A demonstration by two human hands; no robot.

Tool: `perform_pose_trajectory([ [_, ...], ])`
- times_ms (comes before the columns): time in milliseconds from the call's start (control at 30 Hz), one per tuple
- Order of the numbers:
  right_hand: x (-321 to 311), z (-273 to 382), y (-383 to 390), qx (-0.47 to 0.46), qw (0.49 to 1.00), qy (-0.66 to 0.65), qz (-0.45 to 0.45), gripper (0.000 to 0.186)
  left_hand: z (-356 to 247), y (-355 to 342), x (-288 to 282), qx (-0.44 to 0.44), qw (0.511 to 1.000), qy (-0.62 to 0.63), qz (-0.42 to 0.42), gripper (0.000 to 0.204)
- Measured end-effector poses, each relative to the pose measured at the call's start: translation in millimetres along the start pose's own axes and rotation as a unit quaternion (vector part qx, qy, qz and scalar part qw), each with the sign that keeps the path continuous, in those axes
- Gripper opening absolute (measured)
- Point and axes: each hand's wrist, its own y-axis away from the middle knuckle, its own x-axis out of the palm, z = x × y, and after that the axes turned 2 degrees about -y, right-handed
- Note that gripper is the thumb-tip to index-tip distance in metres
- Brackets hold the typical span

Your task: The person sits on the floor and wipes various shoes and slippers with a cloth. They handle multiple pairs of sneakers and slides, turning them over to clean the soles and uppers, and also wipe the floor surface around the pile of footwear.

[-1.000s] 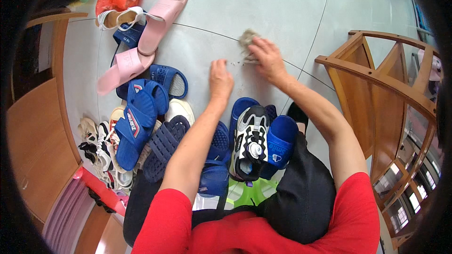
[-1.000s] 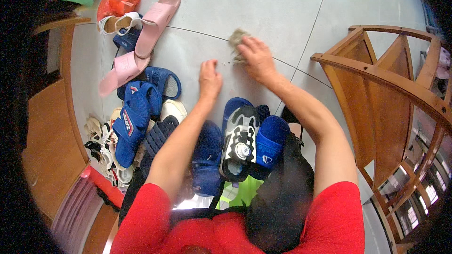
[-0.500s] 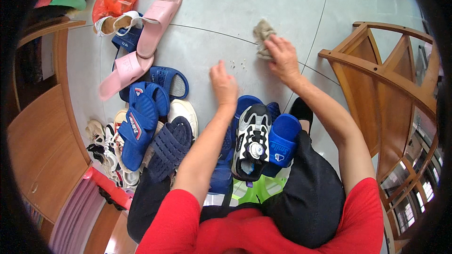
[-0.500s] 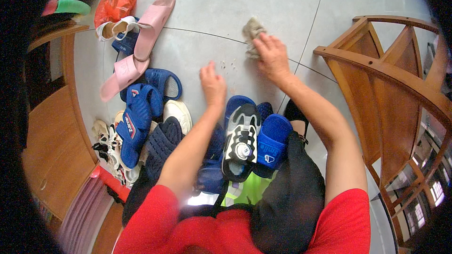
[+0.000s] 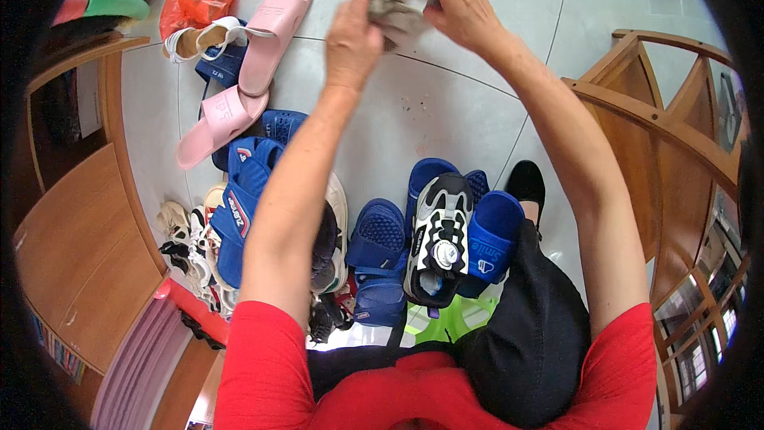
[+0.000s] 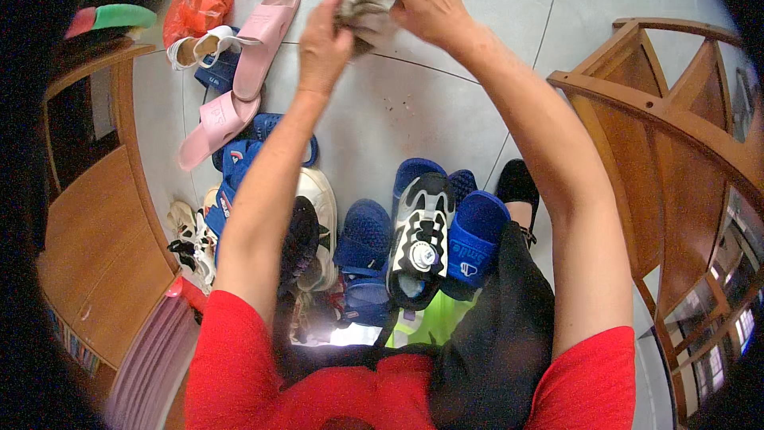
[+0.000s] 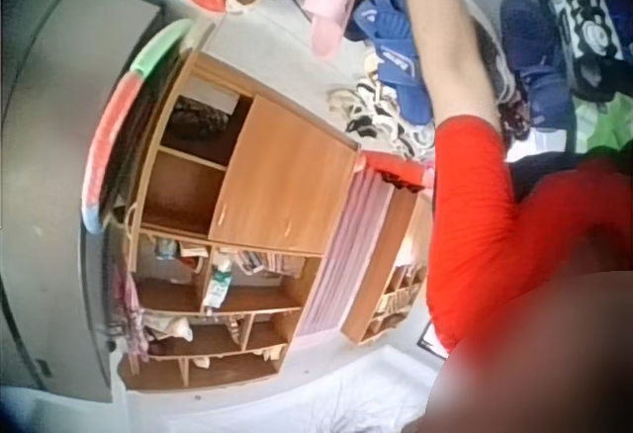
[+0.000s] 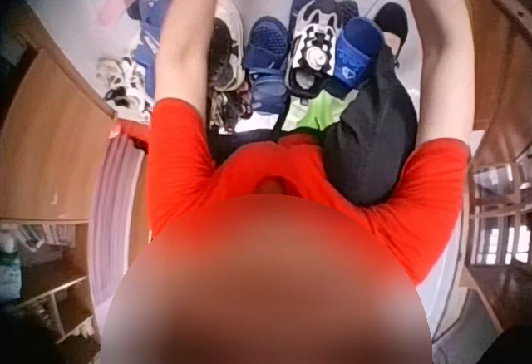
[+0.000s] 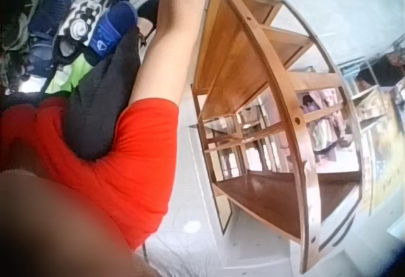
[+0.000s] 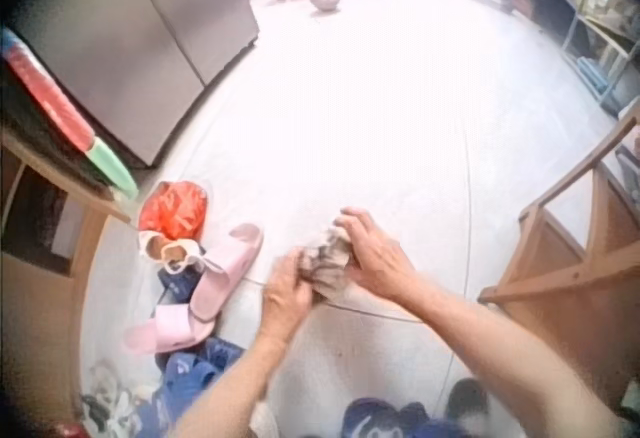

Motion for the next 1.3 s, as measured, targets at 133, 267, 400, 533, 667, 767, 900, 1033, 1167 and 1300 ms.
perform_pose_trajectory([
  [133,24.6,-19.8,-0.8,-0.036,0.940,0.220,0.258,0.045,44.7,10.8,-19.8,-0.034,0.988,-0.134,0.066,0.046],
  [267,45.1,-22.1,60.7,-0.172,0.921,0.291,0.193,0.043,46.2,62.8,-18.6,-0.068,0.959,-0.224,0.162,0.039],
  [400,19.5,-14.7,97.0,-0.123,0.941,0.226,0.220,0.041,-11.2,111.9,-12.1,-0.132,0.966,-0.144,0.168,0.035],
  [533,16.1,-5.8,138.4,-0.097,0.962,0.154,0.203,0.034,-64.9,156.6,6.0,-0.204,0.959,-0.016,0.194,0.040],
  [667,6.2,-15.1,135.3,-0.063,0.977,0.122,0.164,0.028,-84.1,151.1,-2.0,-0.270,0.946,0.069,0.168,0.043],
  [767,-14.8,-18.1,113.8,-0.119,0.962,0.218,0.116,0.028,-73.0,124.0,-25.4,-0.320,0.931,-0.030,0.171,0.057],
  [900,-12.9,-22.3,115.1,-0.123,0.949,0.243,0.155,0.037,-46.3,103.2,-30.6,-0.080,0.972,-0.148,0.165,0.053],
  [1033,3.2,-17.9,138.8,-0.069,0.945,0.259,0.188,0.049,-34.4,129.2,-7.8,-0.054,0.958,-0.171,0.224,0.049],
  [1167,-4.1,6.6,150.8,0.018,0.964,0.185,0.189,0.045,-52.6,144.0,4.7,-0.136,0.969,-0.149,0.144,0.060],
  [1300,9.2,28.4,157.3,0.217,0.958,0.021,0.185,0.048,-83.8,154.8,15.6,-0.243,0.950,-0.086,0.175,0.078],
])
